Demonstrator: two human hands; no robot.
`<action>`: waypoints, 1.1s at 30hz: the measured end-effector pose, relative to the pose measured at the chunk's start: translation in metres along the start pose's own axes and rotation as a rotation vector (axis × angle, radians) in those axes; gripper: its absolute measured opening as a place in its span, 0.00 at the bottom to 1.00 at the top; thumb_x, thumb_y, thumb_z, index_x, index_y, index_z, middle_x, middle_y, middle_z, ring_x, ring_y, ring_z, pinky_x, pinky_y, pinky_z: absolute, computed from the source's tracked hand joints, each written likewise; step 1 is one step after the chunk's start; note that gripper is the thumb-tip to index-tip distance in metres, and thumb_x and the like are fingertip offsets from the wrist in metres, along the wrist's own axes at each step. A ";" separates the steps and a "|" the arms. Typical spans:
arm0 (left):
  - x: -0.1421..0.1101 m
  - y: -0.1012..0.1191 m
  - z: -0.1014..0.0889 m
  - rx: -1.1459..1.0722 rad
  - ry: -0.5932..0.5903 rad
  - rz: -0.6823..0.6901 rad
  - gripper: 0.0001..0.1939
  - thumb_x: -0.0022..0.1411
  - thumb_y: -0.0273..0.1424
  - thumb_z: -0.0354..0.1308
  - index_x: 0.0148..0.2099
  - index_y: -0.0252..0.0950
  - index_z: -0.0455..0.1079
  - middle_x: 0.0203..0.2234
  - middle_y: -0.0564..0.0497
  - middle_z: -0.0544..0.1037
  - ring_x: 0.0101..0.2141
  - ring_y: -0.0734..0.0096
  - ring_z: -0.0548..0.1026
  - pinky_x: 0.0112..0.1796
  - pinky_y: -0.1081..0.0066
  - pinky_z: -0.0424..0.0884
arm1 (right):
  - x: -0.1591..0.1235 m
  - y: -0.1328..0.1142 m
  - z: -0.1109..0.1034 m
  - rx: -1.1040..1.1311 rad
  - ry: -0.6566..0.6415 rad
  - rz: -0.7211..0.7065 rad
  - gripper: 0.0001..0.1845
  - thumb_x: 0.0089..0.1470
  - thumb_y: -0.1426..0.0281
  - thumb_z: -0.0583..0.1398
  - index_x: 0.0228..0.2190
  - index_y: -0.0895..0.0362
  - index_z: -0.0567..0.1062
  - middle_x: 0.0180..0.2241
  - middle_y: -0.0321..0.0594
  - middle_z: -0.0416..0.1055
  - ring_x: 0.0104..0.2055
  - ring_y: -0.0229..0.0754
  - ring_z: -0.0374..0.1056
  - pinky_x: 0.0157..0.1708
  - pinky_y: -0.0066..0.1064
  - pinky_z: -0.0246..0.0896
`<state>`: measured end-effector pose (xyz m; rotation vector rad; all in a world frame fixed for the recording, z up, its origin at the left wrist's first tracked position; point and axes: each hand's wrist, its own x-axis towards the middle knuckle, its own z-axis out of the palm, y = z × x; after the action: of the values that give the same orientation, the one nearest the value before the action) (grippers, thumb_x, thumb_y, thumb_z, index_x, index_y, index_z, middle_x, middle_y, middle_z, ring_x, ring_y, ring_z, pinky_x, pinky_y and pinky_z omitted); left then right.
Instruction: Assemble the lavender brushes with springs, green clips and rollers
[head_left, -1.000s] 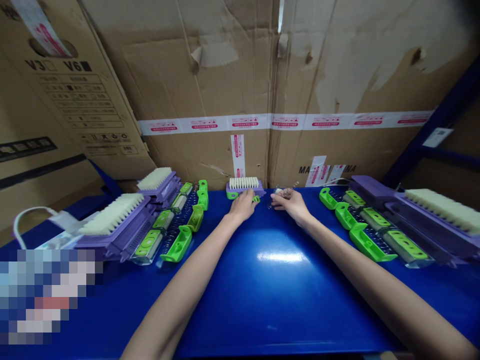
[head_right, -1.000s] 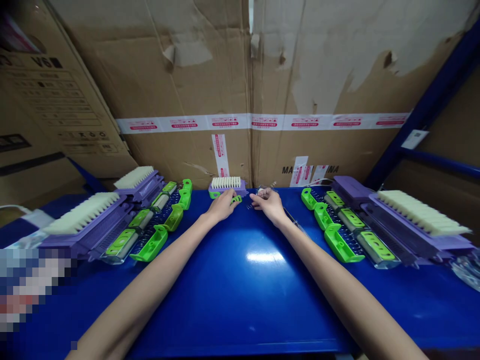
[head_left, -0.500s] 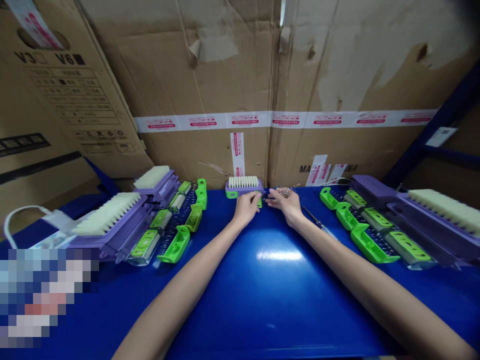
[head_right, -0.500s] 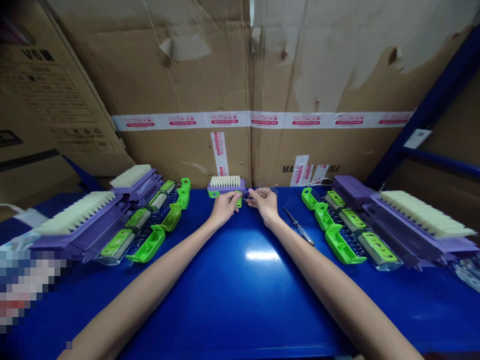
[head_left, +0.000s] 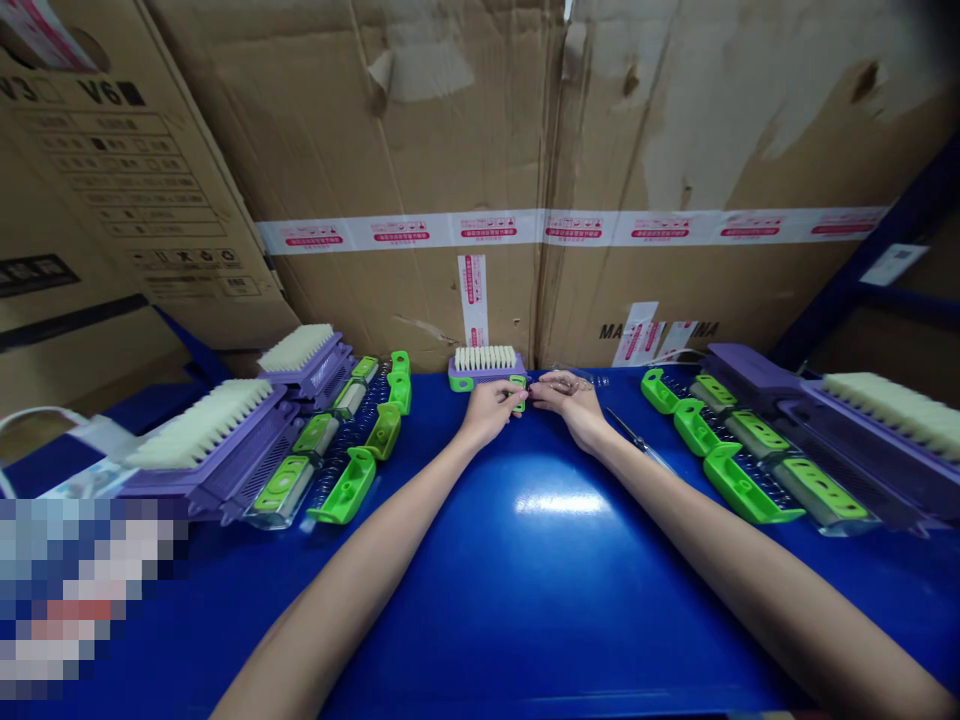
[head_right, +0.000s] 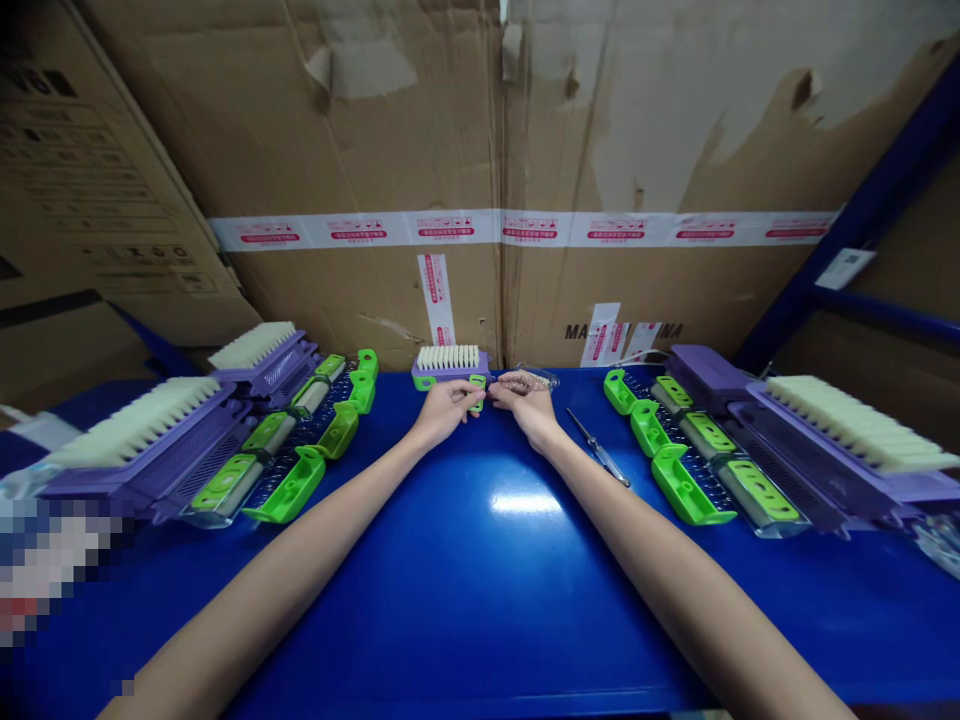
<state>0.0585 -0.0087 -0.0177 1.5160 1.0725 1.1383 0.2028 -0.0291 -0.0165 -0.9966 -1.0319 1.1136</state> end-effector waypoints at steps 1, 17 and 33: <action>0.001 -0.001 -0.001 -0.011 -0.005 0.005 0.06 0.54 0.29 0.63 0.32 0.30 0.72 0.18 0.53 0.73 0.18 0.78 0.71 0.17 0.79 0.60 | 0.000 -0.001 0.000 0.021 -0.002 0.006 0.20 0.29 0.66 0.71 0.28 0.58 0.72 0.25 0.34 0.73 0.29 0.36 0.71 0.33 0.30 0.69; 0.001 -0.008 0.000 -0.014 0.076 0.085 0.17 0.49 0.19 0.58 0.44 0.28 0.71 0.24 0.50 0.76 0.24 0.74 0.74 0.19 0.79 0.67 | 0.004 0.009 -0.003 -0.149 -0.085 -0.162 0.15 0.35 0.67 0.69 0.29 0.55 0.74 0.33 0.39 0.77 0.40 0.45 0.73 0.46 0.39 0.66; -0.002 -0.006 -0.001 -0.015 -0.029 0.171 0.30 0.51 0.17 0.55 0.57 0.33 0.63 0.31 0.50 0.78 0.30 0.76 0.74 0.34 0.75 0.71 | 0.004 0.014 -0.002 -0.228 -0.089 -0.220 0.14 0.38 0.66 0.67 0.31 0.55 0.74 0.36 0.40 0.76 0.41 0.45 0.73 0.47 0.39 0.67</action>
<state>0.0566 -0.0089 -0.0233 1.6325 0.9268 1.2343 0.2026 -0.0236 -0.0298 -0.9912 -1.3292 0.8794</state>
